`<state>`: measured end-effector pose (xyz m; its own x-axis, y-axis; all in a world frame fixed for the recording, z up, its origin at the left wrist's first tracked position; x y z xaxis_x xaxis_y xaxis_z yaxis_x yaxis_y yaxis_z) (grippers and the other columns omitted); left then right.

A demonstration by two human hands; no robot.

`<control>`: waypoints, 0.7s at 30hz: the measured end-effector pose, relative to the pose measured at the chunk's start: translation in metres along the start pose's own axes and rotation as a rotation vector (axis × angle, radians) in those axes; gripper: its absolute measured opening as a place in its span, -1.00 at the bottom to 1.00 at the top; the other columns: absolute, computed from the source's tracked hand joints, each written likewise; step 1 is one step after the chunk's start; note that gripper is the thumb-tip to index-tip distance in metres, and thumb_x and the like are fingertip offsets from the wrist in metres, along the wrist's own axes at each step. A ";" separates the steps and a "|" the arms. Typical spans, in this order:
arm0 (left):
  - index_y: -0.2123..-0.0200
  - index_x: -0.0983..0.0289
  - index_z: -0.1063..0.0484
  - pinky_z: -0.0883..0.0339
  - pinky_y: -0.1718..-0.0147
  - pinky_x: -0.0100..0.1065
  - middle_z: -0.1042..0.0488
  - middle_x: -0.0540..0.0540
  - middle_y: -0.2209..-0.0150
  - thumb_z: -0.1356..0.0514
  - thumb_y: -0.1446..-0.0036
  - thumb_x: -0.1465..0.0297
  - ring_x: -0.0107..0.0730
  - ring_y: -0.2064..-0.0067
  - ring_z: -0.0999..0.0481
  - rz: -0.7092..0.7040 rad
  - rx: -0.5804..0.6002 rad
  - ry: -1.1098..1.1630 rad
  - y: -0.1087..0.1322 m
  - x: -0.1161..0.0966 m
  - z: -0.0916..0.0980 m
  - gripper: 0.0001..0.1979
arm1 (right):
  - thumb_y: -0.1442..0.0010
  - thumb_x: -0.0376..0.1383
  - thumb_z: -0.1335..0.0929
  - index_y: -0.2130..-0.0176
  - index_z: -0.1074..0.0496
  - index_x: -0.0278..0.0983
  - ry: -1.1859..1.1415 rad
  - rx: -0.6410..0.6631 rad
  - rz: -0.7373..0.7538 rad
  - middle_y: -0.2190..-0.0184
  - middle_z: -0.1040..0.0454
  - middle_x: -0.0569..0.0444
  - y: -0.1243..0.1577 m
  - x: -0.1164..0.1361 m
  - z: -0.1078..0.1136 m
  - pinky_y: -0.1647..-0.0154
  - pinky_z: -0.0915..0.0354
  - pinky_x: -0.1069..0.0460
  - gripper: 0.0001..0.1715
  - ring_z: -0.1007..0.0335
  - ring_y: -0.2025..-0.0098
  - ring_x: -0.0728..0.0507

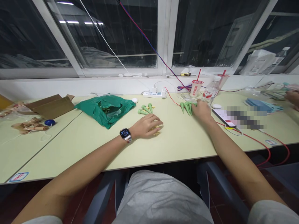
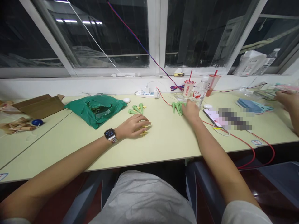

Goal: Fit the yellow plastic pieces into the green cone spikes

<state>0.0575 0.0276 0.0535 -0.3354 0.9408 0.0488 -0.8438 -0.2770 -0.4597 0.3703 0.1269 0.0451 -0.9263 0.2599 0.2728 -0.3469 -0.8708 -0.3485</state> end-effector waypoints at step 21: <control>0.08 0.25 -0.50 -0.38 0.04 -0.13 -0.56 0.20 0.13 0.02 -0.50 0.23 -0.12 0.07 -0.51 0.256 -0.052 0.148 0.008 0.027 0.008 -0.67 | -0.25 -0.22 -0.38 0.10 -0.53 -0.29 -0.257 0.464 0.391 0.10 -0.62 -0.14 0.008 0.250 -0.095 0.16 -0.36 -0.03 -0.75 -0.54 0.12 -0.25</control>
<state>0.0381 0.0488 0.0582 -0.4670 0.8608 -0.2025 -0.7155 -0.5024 -0.4855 0.1218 0.2249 0.0258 -0.8867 -0.1703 0.4299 0.1610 -0.9852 -0.0582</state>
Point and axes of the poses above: each hand's wrist, its own y-axis away from the middle knuckle, its own z-axis out of the back of the hand, x = y × z, the point moved 9 cm from there along -y, towards the middle knuckle
